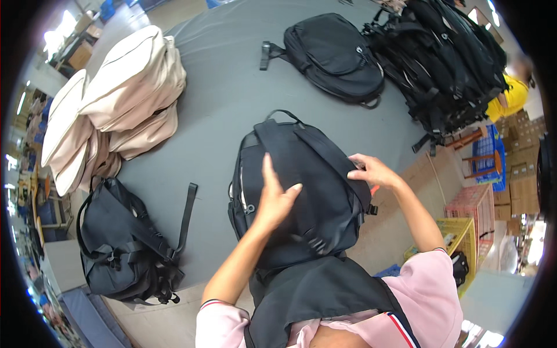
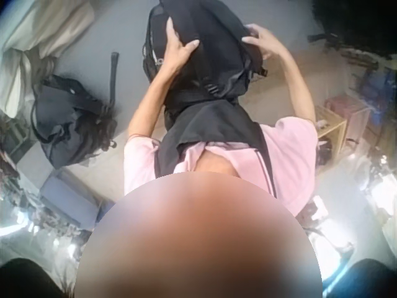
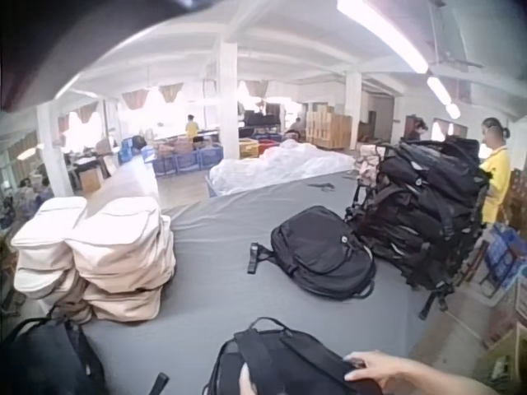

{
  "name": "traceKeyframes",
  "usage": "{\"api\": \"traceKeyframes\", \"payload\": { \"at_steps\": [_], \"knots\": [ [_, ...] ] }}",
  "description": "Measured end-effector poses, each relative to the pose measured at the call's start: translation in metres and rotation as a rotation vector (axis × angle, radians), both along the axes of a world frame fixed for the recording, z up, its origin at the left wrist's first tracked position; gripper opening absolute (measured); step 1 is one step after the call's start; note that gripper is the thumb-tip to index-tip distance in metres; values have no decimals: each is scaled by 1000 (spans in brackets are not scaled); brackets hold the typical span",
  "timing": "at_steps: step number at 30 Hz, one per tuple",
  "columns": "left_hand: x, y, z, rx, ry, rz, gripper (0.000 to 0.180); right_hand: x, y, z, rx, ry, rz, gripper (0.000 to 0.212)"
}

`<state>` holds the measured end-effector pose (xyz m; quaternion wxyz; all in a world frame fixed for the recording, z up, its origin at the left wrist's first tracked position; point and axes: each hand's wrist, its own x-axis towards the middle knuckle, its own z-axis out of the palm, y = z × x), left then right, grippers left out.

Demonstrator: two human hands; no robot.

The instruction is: The person is inspecting and trimming excess threads from backpacks using small snipping tools.

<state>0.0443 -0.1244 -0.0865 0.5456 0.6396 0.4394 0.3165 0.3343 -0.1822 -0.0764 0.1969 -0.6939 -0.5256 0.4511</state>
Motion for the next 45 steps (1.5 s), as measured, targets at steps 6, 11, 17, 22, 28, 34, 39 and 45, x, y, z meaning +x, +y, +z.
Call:
{"api": "traceKeyframes", "payload": {
  "at_steps": [6,11,17,22,28,34,39,45],
  "knots": [
    [-115,11,81,-640,-132,-324,93,-71,-19,82,42,286,-123,62],
    [-142,-5,11,-691,343,-487,81,-105,-32,8,204,369,-47,59],
    [-115,84,41,174,1023,-840,41,-145,-61,-32,58,-32,-101,60],
    [-36,185,18,694,495,-414,40,-160,-50,-45,66,-90,-92,61],
    [37,250,-33,-203,440,-828,45,-155,-44,-45,110,-66,-129,60],
    [59,244,-64,-653,-124,-675,33,-108,8,-14,91,-169,143,35],
    [61,248,-75,-786,-133,-561,25,-83,115,-20,558,-271,-303,16],
    [58,249,-75,-725,-50,-426,16,-97,192,-53,386,-313,-241,20]
  ]
}}
